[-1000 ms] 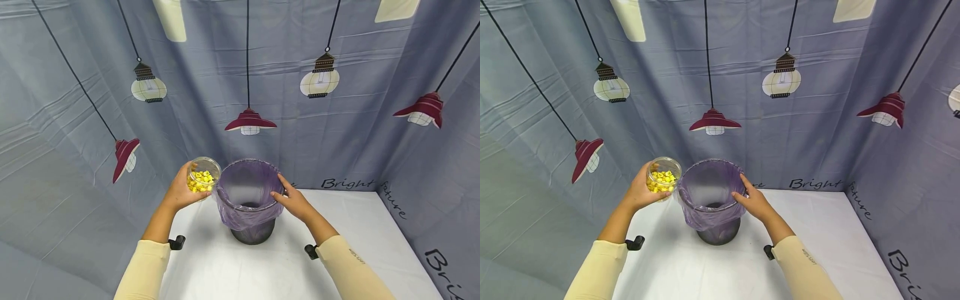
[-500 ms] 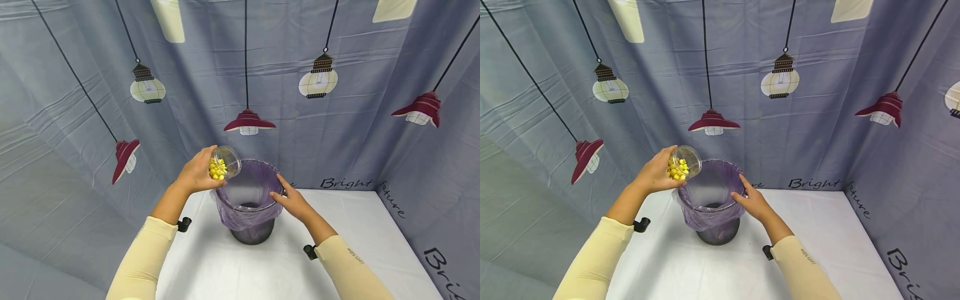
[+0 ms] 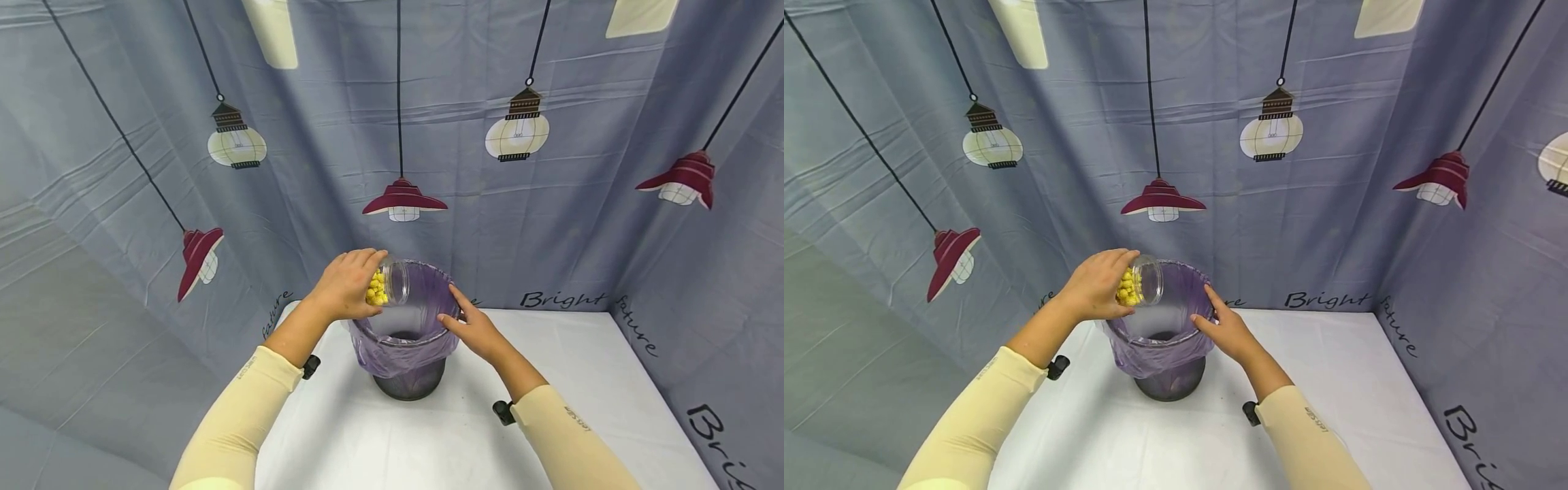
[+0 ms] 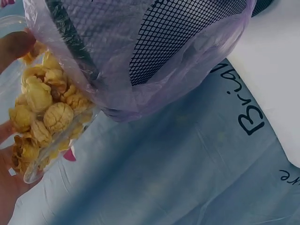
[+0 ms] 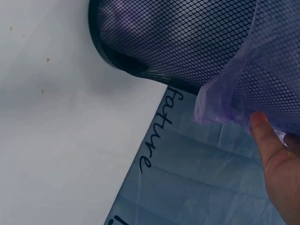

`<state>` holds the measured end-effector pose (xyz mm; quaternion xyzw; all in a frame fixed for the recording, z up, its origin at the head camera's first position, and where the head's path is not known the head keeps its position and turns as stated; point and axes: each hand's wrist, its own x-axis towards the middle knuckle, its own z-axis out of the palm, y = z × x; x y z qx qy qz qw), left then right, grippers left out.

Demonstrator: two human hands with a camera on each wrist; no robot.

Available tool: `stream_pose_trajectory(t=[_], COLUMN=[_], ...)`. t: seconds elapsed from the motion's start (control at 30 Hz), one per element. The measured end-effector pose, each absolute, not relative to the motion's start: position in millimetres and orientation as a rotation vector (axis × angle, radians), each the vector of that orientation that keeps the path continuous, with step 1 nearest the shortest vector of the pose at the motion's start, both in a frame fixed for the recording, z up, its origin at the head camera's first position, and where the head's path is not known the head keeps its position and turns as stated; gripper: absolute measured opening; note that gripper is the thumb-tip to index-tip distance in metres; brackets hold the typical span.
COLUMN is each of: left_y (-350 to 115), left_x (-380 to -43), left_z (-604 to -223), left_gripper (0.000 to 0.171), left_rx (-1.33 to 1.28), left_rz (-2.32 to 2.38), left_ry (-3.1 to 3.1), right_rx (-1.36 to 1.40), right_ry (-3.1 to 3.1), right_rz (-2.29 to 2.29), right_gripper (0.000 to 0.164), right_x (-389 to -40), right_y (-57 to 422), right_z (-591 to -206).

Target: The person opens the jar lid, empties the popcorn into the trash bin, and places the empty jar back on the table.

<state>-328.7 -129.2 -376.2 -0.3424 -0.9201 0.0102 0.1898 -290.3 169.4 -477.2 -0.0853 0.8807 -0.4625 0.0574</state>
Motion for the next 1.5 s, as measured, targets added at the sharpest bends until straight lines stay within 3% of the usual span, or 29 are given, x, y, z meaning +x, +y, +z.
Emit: stream_pose_trajectory(t=[0.6,1.13,1.5], left_y=[-115,-113,-105], left_x=[-323,-323,-321], left_z=[-353,-356,-347], left_gripper=[0.109,0.101,0.094], left_rx=[-0.968,-1.007,-1.032], left_rz=[0.426,0.603,0.650], left_ry=[-2.603,-2.526,-2.404], right_rx=[-0.261,-0.272,-0.277], right_ry=[2.659,2.694,2.696], right_rz=[-1.427,-1.385,-1.375], right_gripper=[0.081,0.086,0.078], right_x=[-288,-290,-292], right_y=[169,169,171], right_z=[-476,-477,-478])
